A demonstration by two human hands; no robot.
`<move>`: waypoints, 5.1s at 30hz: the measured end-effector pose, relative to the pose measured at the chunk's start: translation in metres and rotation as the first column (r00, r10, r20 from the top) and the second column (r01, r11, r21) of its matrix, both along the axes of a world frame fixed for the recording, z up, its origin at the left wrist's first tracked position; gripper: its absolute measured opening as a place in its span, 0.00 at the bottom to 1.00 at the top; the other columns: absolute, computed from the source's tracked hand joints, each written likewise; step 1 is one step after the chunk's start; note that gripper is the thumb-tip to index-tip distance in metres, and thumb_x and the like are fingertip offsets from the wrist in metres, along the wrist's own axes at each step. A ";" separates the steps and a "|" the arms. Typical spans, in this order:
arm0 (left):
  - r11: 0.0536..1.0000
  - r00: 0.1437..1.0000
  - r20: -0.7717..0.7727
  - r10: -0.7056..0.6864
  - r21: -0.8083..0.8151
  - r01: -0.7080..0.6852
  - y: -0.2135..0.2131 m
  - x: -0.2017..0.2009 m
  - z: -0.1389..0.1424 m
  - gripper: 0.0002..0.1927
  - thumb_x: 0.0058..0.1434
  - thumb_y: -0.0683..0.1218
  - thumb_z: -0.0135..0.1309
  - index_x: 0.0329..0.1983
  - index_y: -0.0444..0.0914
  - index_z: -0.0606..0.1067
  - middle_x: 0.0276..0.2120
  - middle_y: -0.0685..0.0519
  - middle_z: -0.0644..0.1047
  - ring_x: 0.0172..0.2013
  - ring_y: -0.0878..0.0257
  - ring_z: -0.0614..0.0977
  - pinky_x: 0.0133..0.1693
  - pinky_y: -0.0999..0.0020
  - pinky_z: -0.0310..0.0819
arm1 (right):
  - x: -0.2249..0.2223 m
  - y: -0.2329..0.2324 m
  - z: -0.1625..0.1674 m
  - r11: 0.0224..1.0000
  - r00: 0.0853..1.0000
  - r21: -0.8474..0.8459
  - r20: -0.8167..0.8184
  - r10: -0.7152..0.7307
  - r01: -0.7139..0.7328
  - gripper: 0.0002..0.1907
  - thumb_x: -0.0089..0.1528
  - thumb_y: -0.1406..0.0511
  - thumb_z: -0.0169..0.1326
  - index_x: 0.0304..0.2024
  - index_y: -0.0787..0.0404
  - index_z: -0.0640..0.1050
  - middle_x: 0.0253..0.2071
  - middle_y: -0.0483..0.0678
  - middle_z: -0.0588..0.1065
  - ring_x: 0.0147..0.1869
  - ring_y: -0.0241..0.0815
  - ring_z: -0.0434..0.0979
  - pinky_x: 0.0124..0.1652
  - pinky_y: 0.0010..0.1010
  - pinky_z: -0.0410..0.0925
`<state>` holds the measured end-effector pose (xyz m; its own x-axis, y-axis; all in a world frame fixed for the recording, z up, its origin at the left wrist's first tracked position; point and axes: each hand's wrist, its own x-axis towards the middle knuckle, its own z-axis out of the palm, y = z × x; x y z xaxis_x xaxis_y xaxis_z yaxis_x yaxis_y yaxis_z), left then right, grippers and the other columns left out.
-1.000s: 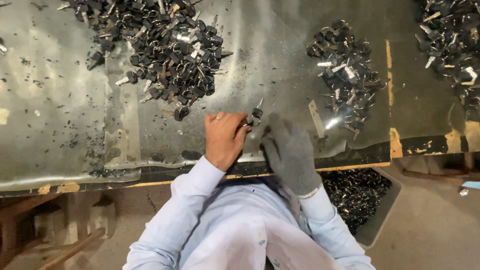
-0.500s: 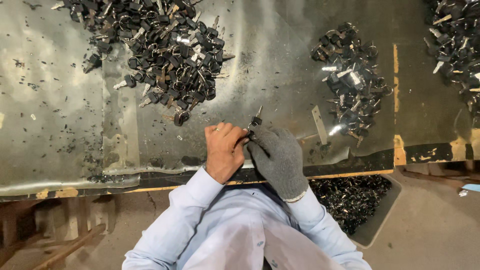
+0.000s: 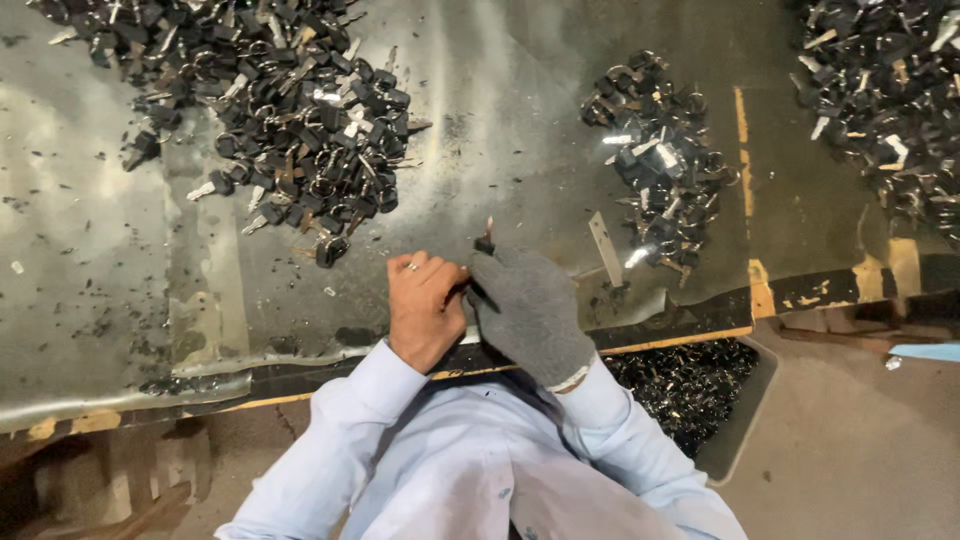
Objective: The person repeatedly picks up individual keys from a large pile on a metal table, briefly manipulates them with both hands, and places them into a separate pile. The task continues in a repetitive cycle throughout the clip.
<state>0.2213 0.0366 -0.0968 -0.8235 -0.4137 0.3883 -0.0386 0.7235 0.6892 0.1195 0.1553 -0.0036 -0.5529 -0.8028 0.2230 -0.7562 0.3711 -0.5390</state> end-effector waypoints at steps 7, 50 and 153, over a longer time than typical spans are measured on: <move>0.850 0.974 0.065 0.218 -0.503 -0.157 -0.073 -0.037 0.064 0.20 0.52 0.36 0.58 0.50 0.40 0.78 0.45 0.49 0.76 0.48 0.51 0.74 0.53 0.49 0.58 | 0.004 0.053 -0.024 0.985 1.000 -0.171 0.026 -0.007 0.011 0.28 0.52 0.62 0.65 0.52 0.66 0.76 0.36 0.55 0.76 0.38 0.53 0.77 0.39 0.41 0.70; 0.962 0.973 0.015 -0.230 -0.147 0.230 0.002 -0.021 0.038 0.18 0.53 0.37 0.55 0.49 0.38 0.77 0.40 0.48 0.77 0.41 0.49 0.75 0.44 0.56 0.67 | -0.012 0.049 -0.011 0.960 0.959 -0.014 0.053 -0.279 0.280 0.30 0.59 0.65 0.63 0.61 0.70 0.71 0.41 0.57 0.77 0.44 0.53 0.79 0.42 0.42 0.72; 0.994 0.997 -0.030 -0.076 0.073 0.078 -0.007 -0.026 0.014 0.09 0.50 0.36 0.58 0.34 0.39 0.78 0.28 0.53 0.73 0.36 0.54 0.74 0.42 0.57 0.56 | -0.005 0.001 -0.009 0.996 0.993 0.028 -0.086 -0.082 0.085 0.11 0.54 0.69 0.62 0.40 0.60 0.81 0.35 0.53 0.79 0.41 0.56 0.79 0.40 0.44 0.71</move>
